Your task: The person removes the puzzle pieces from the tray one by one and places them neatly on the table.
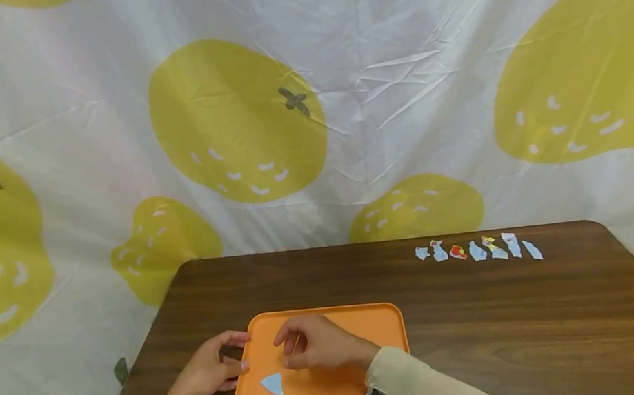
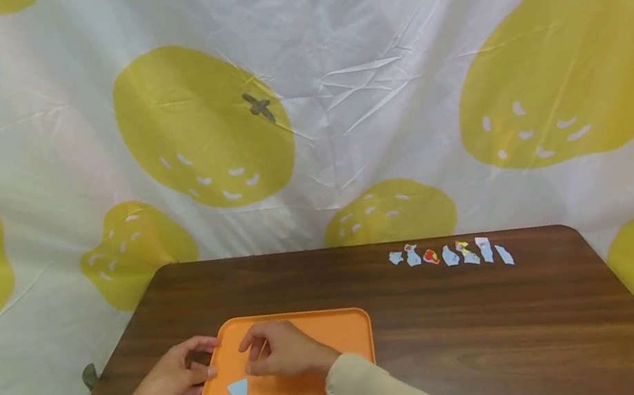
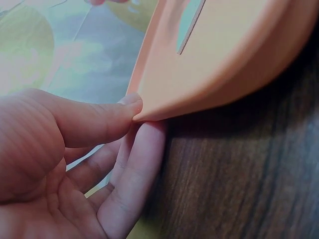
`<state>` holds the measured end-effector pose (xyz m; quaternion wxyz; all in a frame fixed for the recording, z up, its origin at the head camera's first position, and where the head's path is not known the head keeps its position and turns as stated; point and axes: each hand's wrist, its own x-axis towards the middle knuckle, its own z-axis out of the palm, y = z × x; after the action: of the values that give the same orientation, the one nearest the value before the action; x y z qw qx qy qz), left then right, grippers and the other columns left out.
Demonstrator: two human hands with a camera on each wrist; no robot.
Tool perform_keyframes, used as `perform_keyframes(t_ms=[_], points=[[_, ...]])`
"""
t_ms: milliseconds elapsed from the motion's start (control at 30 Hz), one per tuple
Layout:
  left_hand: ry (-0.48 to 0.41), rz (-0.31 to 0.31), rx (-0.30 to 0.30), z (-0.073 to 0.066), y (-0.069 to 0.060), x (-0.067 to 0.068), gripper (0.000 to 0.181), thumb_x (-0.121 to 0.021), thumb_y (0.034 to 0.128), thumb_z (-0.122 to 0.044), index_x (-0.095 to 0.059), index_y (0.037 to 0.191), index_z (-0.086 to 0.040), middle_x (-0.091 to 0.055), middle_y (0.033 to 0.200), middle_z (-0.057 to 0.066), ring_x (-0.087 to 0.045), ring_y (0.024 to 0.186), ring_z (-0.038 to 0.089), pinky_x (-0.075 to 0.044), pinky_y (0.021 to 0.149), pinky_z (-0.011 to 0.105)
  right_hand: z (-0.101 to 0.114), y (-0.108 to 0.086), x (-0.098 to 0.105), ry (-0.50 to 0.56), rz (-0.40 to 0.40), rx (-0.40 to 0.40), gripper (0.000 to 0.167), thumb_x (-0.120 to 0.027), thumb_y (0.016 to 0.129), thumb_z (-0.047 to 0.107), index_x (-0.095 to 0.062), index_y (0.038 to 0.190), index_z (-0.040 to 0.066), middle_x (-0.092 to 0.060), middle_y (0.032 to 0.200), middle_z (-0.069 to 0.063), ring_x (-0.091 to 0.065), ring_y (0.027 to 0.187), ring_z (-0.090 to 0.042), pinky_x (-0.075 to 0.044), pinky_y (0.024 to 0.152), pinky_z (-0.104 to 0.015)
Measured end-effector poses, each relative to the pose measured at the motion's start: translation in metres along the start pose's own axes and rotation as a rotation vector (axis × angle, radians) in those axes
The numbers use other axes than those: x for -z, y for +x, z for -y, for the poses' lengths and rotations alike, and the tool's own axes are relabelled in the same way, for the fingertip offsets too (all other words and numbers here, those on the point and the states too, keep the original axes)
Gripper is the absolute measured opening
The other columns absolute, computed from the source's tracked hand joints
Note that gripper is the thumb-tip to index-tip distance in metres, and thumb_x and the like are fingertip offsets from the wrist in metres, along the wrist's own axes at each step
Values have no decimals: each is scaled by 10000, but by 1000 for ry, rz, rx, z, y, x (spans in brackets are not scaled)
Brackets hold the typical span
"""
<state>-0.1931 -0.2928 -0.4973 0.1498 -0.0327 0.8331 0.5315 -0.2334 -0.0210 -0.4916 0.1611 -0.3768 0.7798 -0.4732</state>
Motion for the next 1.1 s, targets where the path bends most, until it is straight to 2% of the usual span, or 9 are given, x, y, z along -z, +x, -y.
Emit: perform_keyframes(t_ms=[333,600,733,867,1100], points=[[0,1,-9,2,-2,2,507,-760,935,-16,-605,1415,-61,-568,1398,185,-684,877,228,-627,697,408,5,10,-23,15,62,-67,303,-852,871,119,-732,1149,93,-724,978,-42,-612,771,-3,-537,718,-185],[-1,-13,-6,1,-2,0,498,-757,932,-2,-614,1405,-62,-584,1394,177,-676,877,222,-624,688,401,2,12,-29,13,60,-92,330,-884,811,89,-737,1105,122,-723,961,4,-621,764,-13,-535,723,-188],[-2,-7,-15,0,-1,1,513,-760,928,-4,-604,1414,-50,-580,1404,190,-677,885,221,-626,690,406,2,14,-29,10,99,-105,369,-916,792,97,-743,1116,129,-728,1006,21,-624,734,-23,-536,703,-190],[-4,5,-27,2,0,2,525,-763,928,-12,-593,1424,-44,-569,1411,203,-672,889,219,-625,686,400,1,16,-31,-43,126,-109,389,-941,789,138,-749,1126,163,-720,1027,74,-600,705,-19,-519,672,-188],[-10,1,-14,4,1,1,519,-765,928,-18,-603,1419,-58,-576,1409,190,-679,905,229,-627,703,401,2,17,-33,-156,117,-72,399,-958,771,156,-747,1106,201,-724,1021,115,-573,730,9,-514,689,-173]])
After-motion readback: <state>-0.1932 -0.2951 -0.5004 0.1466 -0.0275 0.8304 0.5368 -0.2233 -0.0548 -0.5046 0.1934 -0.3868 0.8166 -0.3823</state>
